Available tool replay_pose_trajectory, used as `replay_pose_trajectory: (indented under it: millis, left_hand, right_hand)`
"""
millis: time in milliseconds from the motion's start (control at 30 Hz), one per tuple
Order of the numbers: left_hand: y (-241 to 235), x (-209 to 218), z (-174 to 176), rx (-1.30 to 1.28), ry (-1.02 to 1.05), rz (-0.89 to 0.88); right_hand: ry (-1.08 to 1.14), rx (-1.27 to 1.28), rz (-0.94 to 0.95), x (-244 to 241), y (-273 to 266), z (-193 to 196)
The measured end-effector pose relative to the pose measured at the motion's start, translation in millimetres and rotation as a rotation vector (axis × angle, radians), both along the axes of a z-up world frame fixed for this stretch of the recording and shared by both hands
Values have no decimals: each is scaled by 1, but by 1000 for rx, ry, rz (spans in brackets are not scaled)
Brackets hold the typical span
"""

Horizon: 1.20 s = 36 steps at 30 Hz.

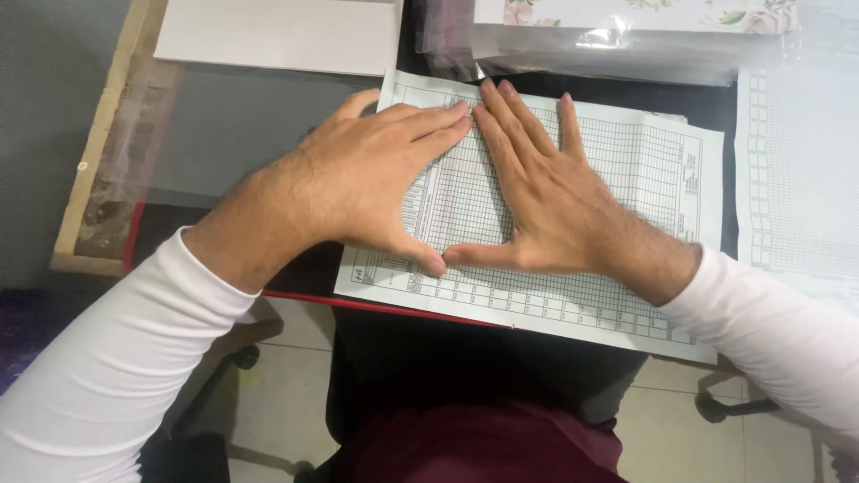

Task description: Folding printed cards and inserting them into envelopes and plastic sleeves

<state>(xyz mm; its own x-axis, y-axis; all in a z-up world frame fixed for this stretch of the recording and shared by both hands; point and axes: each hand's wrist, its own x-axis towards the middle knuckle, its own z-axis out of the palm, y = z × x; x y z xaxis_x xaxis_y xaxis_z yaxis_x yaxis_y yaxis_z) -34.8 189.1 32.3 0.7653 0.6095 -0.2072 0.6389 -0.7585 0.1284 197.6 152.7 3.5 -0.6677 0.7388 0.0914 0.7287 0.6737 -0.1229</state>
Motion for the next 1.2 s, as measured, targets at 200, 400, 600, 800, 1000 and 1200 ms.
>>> replay_pose_trajectory:
  millis: [200,400,600,800,1000,1200]
  left_hand:
    - [1,13,11,-46,172,73]
    - [1,20,20,-72,229,102]
    - [2,20,20,-75,215,102]
    - [1,22,23,-99,251,121]
    - [1,23,22,-78,233,114]
    - [0,27,23,-79,263,118]
  right_hand:
    - [6,-25,4,7,-4,6]
    - [-10,-25,-27,40,-20,8]
    - [-37,-6,-84,73,-40,10]
    - [6,-1,-126,95,-58,10]
    - [-13,-32,-111,114,-80,16]
    - [-146,19,-118,128,-115,26]
